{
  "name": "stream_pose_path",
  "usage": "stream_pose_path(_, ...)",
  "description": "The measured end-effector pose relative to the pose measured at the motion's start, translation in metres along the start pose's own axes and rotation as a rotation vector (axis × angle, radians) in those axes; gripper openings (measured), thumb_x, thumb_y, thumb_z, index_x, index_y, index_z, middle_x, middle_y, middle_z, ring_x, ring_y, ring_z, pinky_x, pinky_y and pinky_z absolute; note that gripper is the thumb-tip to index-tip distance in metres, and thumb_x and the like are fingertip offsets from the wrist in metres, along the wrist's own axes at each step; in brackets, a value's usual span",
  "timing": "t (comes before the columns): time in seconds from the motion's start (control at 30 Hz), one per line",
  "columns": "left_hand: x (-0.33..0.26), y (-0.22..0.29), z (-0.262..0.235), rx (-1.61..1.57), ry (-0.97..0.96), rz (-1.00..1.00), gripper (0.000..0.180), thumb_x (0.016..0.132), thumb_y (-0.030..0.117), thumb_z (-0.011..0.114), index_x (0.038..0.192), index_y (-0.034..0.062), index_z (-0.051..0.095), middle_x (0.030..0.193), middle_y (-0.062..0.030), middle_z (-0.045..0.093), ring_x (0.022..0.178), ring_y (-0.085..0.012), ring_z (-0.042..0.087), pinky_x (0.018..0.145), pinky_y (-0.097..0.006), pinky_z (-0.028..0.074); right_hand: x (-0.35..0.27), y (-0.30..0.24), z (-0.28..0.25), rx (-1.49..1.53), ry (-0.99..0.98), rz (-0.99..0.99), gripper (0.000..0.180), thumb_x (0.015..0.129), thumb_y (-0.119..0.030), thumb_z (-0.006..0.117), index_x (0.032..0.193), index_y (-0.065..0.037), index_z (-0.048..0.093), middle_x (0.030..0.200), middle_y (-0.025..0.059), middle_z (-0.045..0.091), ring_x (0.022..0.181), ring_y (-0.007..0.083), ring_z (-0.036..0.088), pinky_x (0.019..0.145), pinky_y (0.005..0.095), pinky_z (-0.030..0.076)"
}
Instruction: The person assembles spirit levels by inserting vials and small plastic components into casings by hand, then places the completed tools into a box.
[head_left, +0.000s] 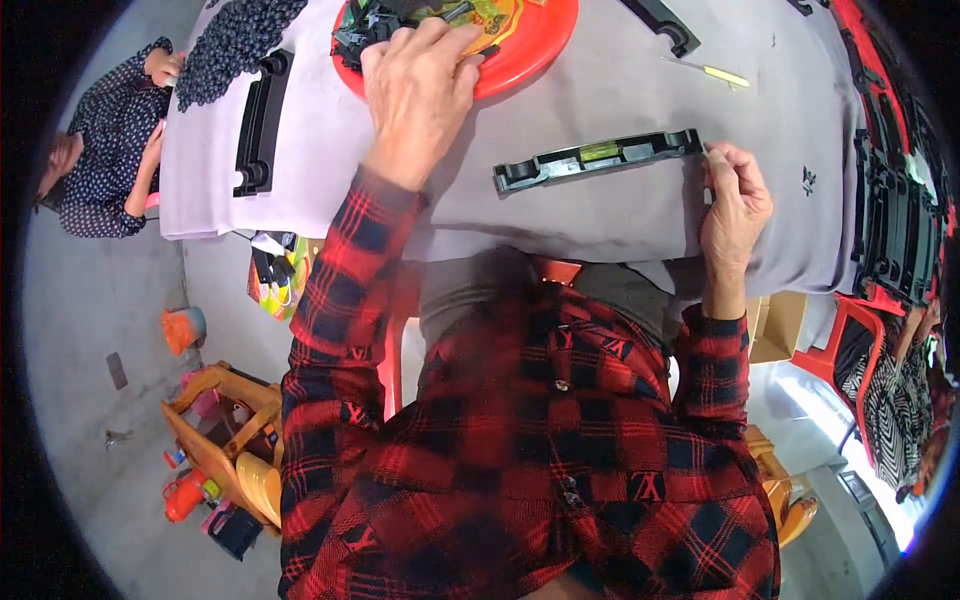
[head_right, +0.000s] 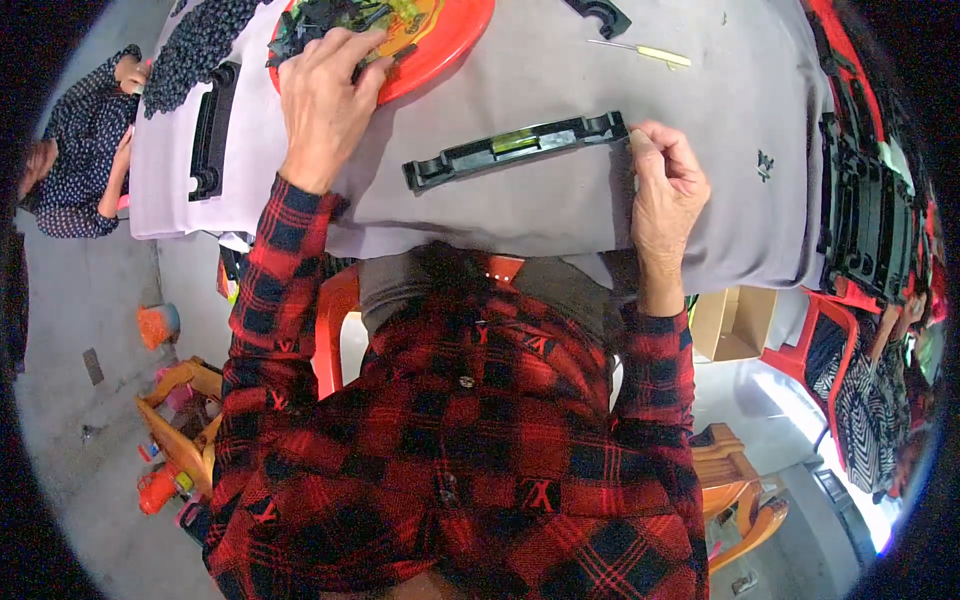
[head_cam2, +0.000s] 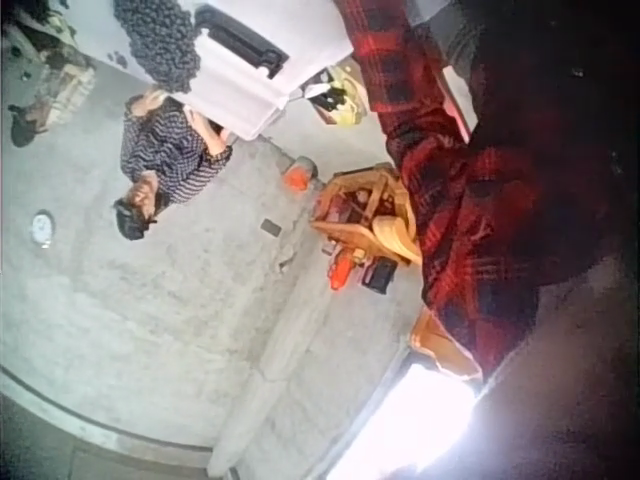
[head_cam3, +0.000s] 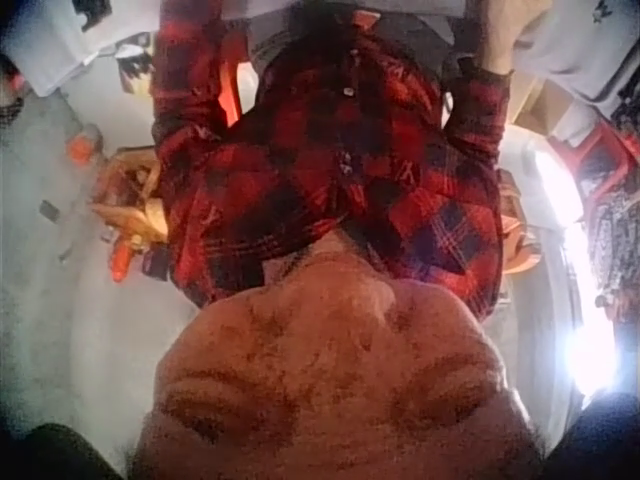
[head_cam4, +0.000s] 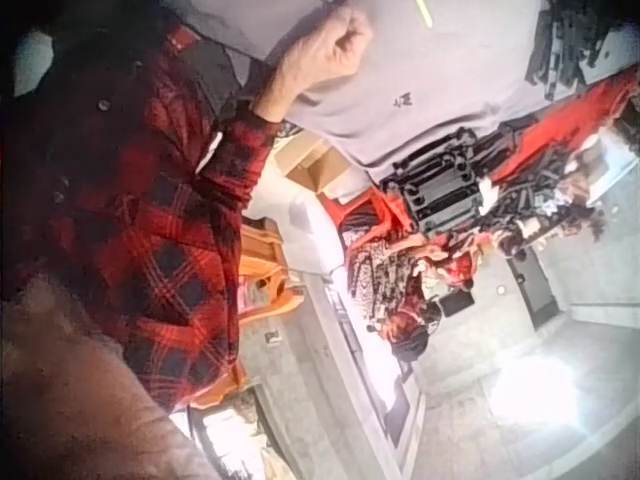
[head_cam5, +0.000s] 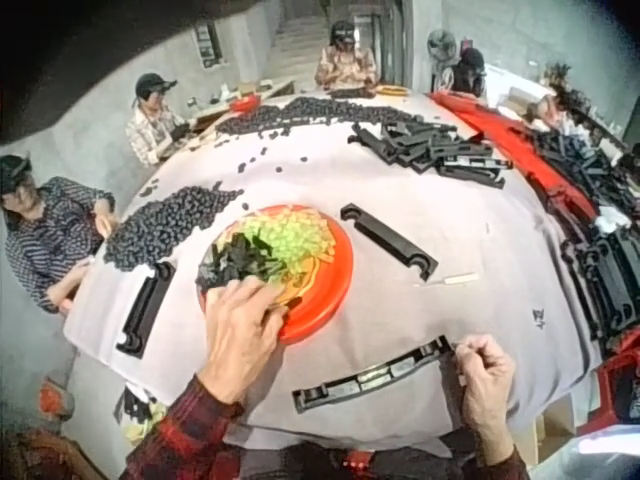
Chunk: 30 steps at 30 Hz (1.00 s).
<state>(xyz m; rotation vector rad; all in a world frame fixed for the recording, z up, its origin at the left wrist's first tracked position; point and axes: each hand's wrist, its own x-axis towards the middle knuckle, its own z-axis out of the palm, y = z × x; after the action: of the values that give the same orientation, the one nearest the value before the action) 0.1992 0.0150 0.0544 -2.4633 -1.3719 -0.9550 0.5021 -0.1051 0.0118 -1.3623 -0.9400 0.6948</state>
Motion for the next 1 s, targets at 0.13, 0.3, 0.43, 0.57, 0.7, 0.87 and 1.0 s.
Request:
stream_pose_path(0.13,0.007,-0.004,0.013,0.110,-0.181,0.024,0.024,0.085,0.019,0.070,0.107,0.0127,0.075,0.099,-0.0039,0.071,0.092,-0.0256,0.064,0.077,-0.041,0.043,-0.001,-0.001,0.002,-0.002,-0.032,-0.031,0.007,0.095,-0.004,0.067,0.098,0.000,0.072,0.084,-0.0067,0.062,0.074,0.0011,0.049,0.065,0.0173,0.038)
stream_pose_path(0.3,0.004,-0.012,0.024,0.126,-0.178,0.029,0.024,0.083,0.014,0.069,0.105,0.0110,0.076,0.097,-0.0061,0.072,0.091,-0.0285,0.067,0.079,-0.041,0.051,-0.001,0.000,0.004,0.000,-0.040,-0.022,0.006,0.095,-0.004,0.067,0.097,0.001,0.071,0.083,-0.0072,0.061,0.073,0.0009,0.048,0.065,0.0173,0.038)
stream_pose_path(0.43,0.009,-0.016,0.022,0.097,-0.117,0.113,0.025,0.084,0.010,0.069,0.108,0.0063,0.074,0.095,-0.0083,0.072,0.084,-0.0248,0.068,0.077,-0.038,0.053,0.000,-0.001,0.003,-0.013,-0.020,-0.043,0.007,0.095,-0.004,0.067,0.100,0.000,0.071,0.083,-0.0064,0.062,0.074,0.0017,0.050,0.067,0.0174,0.040)
stream_pose_path(0.57,0.003,-0.007,0.043,-0.843,0.532,0.160,0.023,0.073,0.003,0.076,0.094,0.0028,0.068,0.087,-0.0117,0.060,0.080,-0.0327,0.061,0.069,-0.040,0.048,-0.002,-0.004,0.011,-0.029,0.025,-0.133,0.009,0.094,-0.003,0.068,0.103,0.000,0.071,0.085,-0.0049,0.064,0.076,0.0027,0.053,0.069,0.0188,0.044)
stream_pose_path(0.7,-0.009,0.053,-0.028,-0.608,-0.176,-0.167,0.032,0.085,0.008,0.070,0.117,0.0036,0.068,0.087,-0.0078,0.070,0.077,-0.0214,0.068,0.073,-0.033,0.054,-0.020,-0.038,0.014,-0.104,-0.098,-0.226,0.011,0.093,-0.002,0.069,0.105,-0.001,0.071,0.087,-0.0044,0.065,0.078,0.0034,0.055,0.070,0.0194,0.046)
stream_pose_path(0.87,-0.033,0.093,-0.030,-0.955,-0.275,-0.329,0.043,0.082,0.000,0.069,0.124,0.0023,0.063,0.078,-0.0058,0.067,0.067,-0.0140,0.066,0.063,-0.029,0.053,-0.031,-0.065,0.040,0.008,-0.376,-0.057,0.013,0.091,-0.002,0.071,0.104,0.000,0.070,0.088,-0.0016,0.068,0.079,0.0048,0.060,0.072,0.0212,0.050)
stream_pose_path(1.0,-0.035,0.099,-0.034,-1.015,-0.336,-0.389,0.045,0.082,-0.001,0.068,0.126,0.0017,0.061,0.077,-0.0064,0.066,0.067,-0.0149,0.065,0.064,-0.030,0.053,-0.036,-0.066,0.046,-0.005,-0.456,0.009,0.012,0.090,-0.003,0.072,0.102,0.000,0.070,0.085,-0.0009,0.068,0.078,0.0048,0.061,0.070,0.0222,0.051)
